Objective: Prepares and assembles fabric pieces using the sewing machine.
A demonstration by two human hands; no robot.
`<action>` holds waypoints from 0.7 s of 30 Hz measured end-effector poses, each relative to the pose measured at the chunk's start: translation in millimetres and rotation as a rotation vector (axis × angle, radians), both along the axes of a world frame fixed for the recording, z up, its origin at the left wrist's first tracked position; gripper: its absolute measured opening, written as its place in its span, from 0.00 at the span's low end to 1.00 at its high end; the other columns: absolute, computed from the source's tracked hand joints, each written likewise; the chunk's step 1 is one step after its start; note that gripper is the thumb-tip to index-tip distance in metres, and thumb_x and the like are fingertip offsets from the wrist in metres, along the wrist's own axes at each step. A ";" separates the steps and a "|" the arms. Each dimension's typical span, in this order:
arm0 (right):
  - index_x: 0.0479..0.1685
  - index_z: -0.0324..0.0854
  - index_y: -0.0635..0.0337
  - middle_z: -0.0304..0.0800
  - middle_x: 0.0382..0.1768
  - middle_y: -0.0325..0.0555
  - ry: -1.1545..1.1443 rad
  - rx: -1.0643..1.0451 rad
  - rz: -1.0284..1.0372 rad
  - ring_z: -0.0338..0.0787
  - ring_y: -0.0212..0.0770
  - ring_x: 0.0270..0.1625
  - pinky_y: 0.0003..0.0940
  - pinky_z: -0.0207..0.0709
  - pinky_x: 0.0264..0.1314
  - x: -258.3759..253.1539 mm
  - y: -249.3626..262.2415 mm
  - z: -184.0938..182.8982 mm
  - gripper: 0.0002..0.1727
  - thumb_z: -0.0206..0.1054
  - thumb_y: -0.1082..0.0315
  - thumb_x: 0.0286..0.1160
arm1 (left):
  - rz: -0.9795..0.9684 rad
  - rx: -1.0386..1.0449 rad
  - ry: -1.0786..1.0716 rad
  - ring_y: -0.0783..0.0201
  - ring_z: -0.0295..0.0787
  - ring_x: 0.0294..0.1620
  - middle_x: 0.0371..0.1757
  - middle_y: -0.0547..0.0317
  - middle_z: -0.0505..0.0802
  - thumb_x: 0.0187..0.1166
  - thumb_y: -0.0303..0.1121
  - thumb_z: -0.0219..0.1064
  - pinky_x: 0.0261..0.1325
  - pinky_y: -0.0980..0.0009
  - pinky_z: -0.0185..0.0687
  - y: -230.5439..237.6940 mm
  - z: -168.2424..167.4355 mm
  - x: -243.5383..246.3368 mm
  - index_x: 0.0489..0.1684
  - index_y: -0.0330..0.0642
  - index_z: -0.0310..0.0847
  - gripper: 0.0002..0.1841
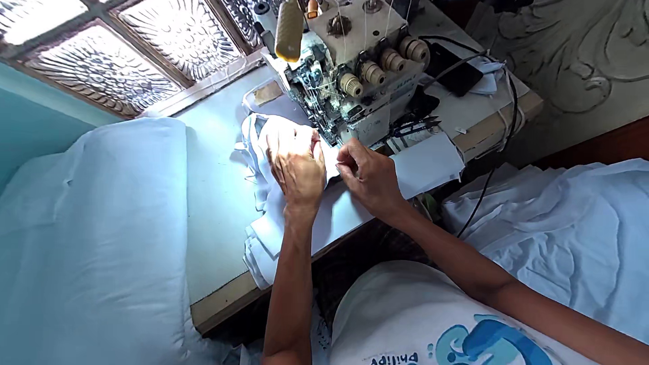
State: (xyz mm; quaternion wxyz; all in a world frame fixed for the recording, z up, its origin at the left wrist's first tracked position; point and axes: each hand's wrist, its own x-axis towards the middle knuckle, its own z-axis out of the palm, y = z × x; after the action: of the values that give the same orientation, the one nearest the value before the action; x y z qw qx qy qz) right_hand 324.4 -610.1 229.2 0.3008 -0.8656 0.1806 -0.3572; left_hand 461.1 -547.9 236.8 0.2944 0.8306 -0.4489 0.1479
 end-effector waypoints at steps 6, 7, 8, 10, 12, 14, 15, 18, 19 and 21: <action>0.42 0.81 0.63 0.86 0.29 0.47 0.013 0.133 -0.004 0.86 0.39 0.27 0.32 0.79 0.25 -15.6 1.3 -1.0 0.08 0.70 0.78 0.65 | -0.070 0.029 0.007 0.44 0.85 0.47 0.44 0.44 0.89 0.87 0.35 0.62 0.50 0.49 0.77 23.6 -4.9 -30.7 0.52 0.40 0.92 0.13; 0.41 0.82 0.63 0.86 0.28 0.46 0.014 0.134 -0.017 0.86 0.39 0.26 0.31 0.79 0.25 -18.2 1.5 -2.2 0.08 0.70 0.78 0.64 | -0.097 0.007 0.045 0.46 0.85 0.46 0.43 0.45 0.88 0.86 0.35 0.63 0.49 0.51 0.77 24.9 -6.3 -32.2 0.53 0.40 0.92 0.13; 0.40 0.82 0.63 0.85 0.27 0.46 0.015 0.133 -0.028 0.86 0.38 0.26 0.30 0.78 0.25 -20.4 1.7 -3.1 0.07 0.70 0.78 0.64 | -0.117 -0.009 0.076 0.48 0.84 0.45 0.43 0.46 0.88 0.86 0.35 0.64 0.49 0.52 0.76 24.9 -7.1 -32.3 0.52 0.40 0.92 0.12; 0.40 0.82 0.63 0.85 0.26 0.45 0.021 0.122 -0.043 0.86 0.38 0.26 0.30 0.78 0.25 -21.9 1.7 -3.4 0.07 0.70 0.77 0.64 | -0.130 -0.015 0.106 0.50 0.85 0.42 0.41 0.47 0.88 0.85 0.35 0.65 0.47 0.52 0.76 22.5 -6.6 -30.2 0.51 0.40 0.90 0.11; 0.40 0.82 0.63 0.85 0.27 0.46 0.025 0.099 -0.056 0.86 0.39 0.27 0.32 0.78 0.25 -18.5 0.8 -1.7 0.07 0.70 0.77 0.66 | -0.094 -0.012 0.092 0.47 0.87 0.40 0.41 0.44 0.90 0.84 0.35 0.65 0.45 0.49 0.79 17.8 -5.7 -27.3 0.50 0.37 0.88 0.11; 0.43 0.83 0.63 0.85 0.29 0.47 0.033 0.054 -0.063 0.87 0.41 0.28 0.34 0.78 0.25 -13.8 -1.1 -0.9 0.07 0.70 0.78 0.67 | -0.064 -0.003 0.079 0.44 0.87 0.40 0.42 0.41 0.90 0.84 0.35 0.65 0.46 0.47 0.79 13.4 -4.0 -25.0 0.50 0.34 0.85 0.11; 0.45 0.84 0.64 0.85 0.30 0.48 0.036 0.027 -0.065 0.86 0.42 0.28 0.35 0.78 0.25 -12.0 -1.8 -1.3 0.08 0.69 0.78 0.68 | -0.056 0.002 0.070 0.43 0.86 0.40 0.42 0.41 0.89 0.84 0.35 0.65 0.46 0.47 0.79 11.4 -3.5 -23.6 0.49 0.33 0.84 0.12; 0.50 0.90 0.64 0.84 0.32 0.51 0.067 -0.064 -0.080 0.86 0.47 0.28 0.38 0.78 0.25 -6.3 -2.6 -4.1 0.12 0.68 0.79 0.70 | -0.033 -0.009 0.065 0.43 0.88 0.40 0.37 0.39 0.92 0.81 0.32 0.67 0.49 0.45 0.76 4.0 -2.7 -16.5 0.39 0.31 0.88 0.11; 0.54 0.91 0.64 0.83 0.32 0.52 0.097 -0.086 -0.087 0.85 0.48 0.29 0.39 0.77 0.26 -4.5 -1.8 -4.9 0.15 0.68 0.79 0.70 | -0.042 0.015 0.057 0.41 0.89 0.43 0.40 0.38 0.92 0.82 0.31 0.65 0.51 0.44 0.77 5.7 -1.1 -14.9 0.40 0.31 0.89 0.11; 0.60 0.90 0.62 0.82 0.33 0.53 0.154 -0.132 -0.100 0.85 0.50 0.30 0.41 0.77 0.27 -1.6 -0.5 -4.5 0.18 0.69 0.79 0.71 | -0.059 0.085 0.036 0.37 0.89 0.53 0.50 0.36 0.92 0.86 0.31 0.61 0.58 0.43 0.79 10.9 2.6 -9.5 0.50 0.33 0.91 0.13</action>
State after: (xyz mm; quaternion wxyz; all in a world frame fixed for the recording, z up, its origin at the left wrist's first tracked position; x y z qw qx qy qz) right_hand 322.8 -610.6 224.7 0.2104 -0.8982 0.2222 -0.3155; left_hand 451.7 -537.0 239.4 0.2710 0.8314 -0.4736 0.1051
